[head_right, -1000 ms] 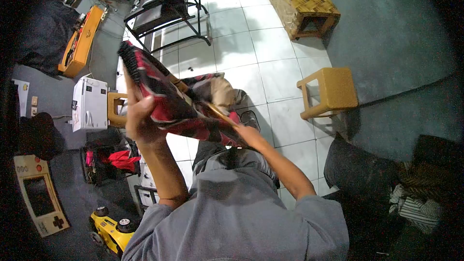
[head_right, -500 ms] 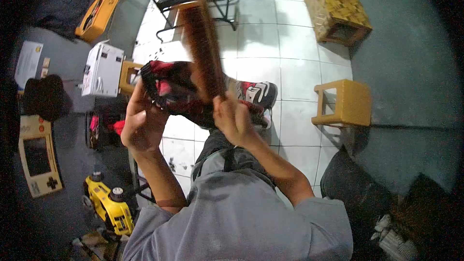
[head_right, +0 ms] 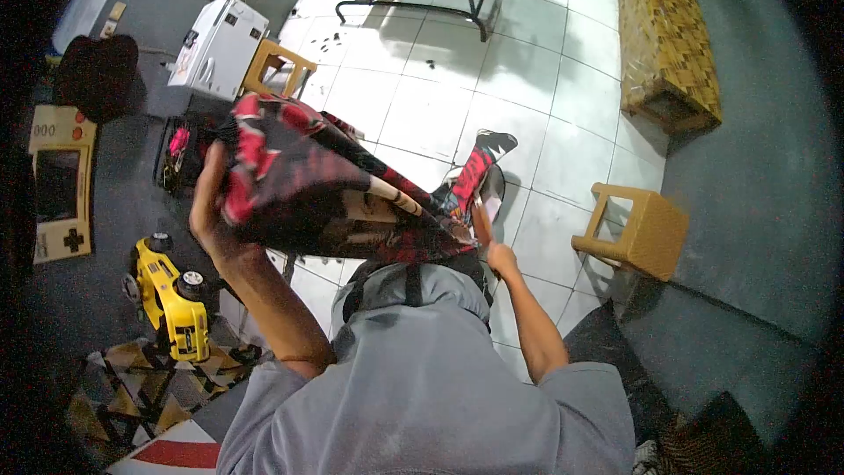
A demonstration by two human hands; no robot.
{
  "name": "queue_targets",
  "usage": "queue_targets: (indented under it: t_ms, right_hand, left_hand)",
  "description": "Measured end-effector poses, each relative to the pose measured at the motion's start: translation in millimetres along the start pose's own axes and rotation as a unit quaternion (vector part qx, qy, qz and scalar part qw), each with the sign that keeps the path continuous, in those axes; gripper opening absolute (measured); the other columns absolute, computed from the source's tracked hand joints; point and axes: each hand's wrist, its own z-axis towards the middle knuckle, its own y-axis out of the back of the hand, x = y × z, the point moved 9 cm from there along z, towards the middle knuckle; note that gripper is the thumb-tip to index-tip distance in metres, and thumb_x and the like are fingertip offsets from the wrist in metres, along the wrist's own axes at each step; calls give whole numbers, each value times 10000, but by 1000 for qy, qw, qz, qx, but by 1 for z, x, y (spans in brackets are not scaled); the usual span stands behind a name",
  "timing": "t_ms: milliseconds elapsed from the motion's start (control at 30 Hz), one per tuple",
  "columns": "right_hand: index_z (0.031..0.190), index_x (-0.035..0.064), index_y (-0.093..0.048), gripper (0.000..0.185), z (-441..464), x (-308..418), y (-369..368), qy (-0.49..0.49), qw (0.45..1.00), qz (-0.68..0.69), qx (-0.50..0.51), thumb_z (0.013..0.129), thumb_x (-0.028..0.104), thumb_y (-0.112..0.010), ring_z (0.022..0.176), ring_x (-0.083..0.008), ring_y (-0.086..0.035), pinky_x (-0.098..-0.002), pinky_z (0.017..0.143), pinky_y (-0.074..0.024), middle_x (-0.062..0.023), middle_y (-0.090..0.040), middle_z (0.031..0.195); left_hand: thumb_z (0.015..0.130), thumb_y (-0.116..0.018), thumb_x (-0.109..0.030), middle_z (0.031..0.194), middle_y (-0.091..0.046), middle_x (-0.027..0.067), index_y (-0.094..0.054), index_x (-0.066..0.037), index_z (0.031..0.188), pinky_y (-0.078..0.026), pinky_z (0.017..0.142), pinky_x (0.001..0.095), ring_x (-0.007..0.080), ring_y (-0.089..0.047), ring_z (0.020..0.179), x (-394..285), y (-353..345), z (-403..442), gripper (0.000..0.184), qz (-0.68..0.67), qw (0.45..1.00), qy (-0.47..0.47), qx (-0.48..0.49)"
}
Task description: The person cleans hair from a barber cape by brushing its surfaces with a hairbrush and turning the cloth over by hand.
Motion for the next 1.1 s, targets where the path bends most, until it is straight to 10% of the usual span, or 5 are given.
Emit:
queue_targets:
  t_ms: [267,467,700,933,1100]
  right_hand:
    - [851,72,-420,377,-103,306,246,195,687,700,-7,934,426,-323,420,-57,-332,-200,370,-266,22,-333,563]
    - [1004,14,-442,309,-64,361,161,307,914,262,-36,937,291,-324,680,-468,-502,-473,609,-410,-268,-540,714]
    - [916,-51,-537,427,26,147,7,161,956,-203,137,894,307,-306,711,-387,-600,-467,608,-471,-254,-593,771]
    - [752,97,-438,423,-60,330,204,189,830,525,8,921,468,-325,373,-74,-320,-229,330,-278,33,-346,528]
    - [930,26,-482,495,-139,438,231,376,759,531,17,926,477,-278,480,-75,-384,-212,444,-315,17,-411,611]
  left_hand:
    - [910,-474,-151,1026,-557,44,-435,44,1221,-394,816,201,74,-508,924,-2,-28,-4,369,177,950,45,252]
    - [929,-445,-181,754,-512,-19,-472,36,1134,-374,570,170,32,-456,642,-54,13,4,300,127,970,-63,200]
    - [941,-394,-239,896,-600,40,-496,-15,1100,-461,704,280,115,-568,765,-72,63,23,293,-56,990,-21,128]
    - [894,-502,-245,864,-596,63,-550,27,987,-478,654,250,116,-581,759,-40,69,31,292,-66,969,74,227]
    - [831,-579,-113,840,-592,95,-561,47,933,-481,612,238,120,-579,677,-62,50,20,190,-64,946,-10,316]
